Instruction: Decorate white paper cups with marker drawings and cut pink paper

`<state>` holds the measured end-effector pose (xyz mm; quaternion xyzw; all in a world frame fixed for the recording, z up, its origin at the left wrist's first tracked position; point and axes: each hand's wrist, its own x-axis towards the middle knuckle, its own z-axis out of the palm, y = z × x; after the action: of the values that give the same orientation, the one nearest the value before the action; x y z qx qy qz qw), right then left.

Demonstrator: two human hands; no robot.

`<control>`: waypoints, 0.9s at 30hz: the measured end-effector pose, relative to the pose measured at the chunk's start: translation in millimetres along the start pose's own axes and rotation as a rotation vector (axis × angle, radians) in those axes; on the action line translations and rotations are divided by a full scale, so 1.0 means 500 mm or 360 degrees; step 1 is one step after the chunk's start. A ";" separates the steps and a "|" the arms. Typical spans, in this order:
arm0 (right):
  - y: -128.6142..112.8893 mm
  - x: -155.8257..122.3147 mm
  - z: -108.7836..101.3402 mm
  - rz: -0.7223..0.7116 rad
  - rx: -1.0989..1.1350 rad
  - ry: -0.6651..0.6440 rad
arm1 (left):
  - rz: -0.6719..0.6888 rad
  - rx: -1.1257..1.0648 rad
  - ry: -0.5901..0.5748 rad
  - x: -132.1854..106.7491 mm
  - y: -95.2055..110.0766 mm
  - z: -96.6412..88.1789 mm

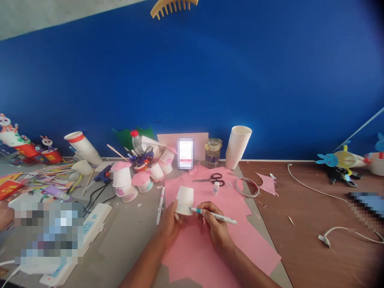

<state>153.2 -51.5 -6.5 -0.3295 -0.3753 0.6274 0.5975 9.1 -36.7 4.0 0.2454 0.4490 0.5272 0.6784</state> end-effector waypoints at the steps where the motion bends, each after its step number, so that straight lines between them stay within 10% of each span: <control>1: -0.001 0.000 0.000 -0.0003 0.0001 0.0009 | -0.0001 0.0004 0.0001 0.000 0.001 0.000; 27: -0.008 0.006 0.005 0.0093 0.0023 0.0024 | -0.0036 -0.0081 0.0025 0.000 0.009 0.007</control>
<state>153.0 -48.8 -1.6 -0.3407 -0.3564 0.6448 0.5840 9.8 -34.9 9.2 0.2189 0.4435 0.5326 0.6869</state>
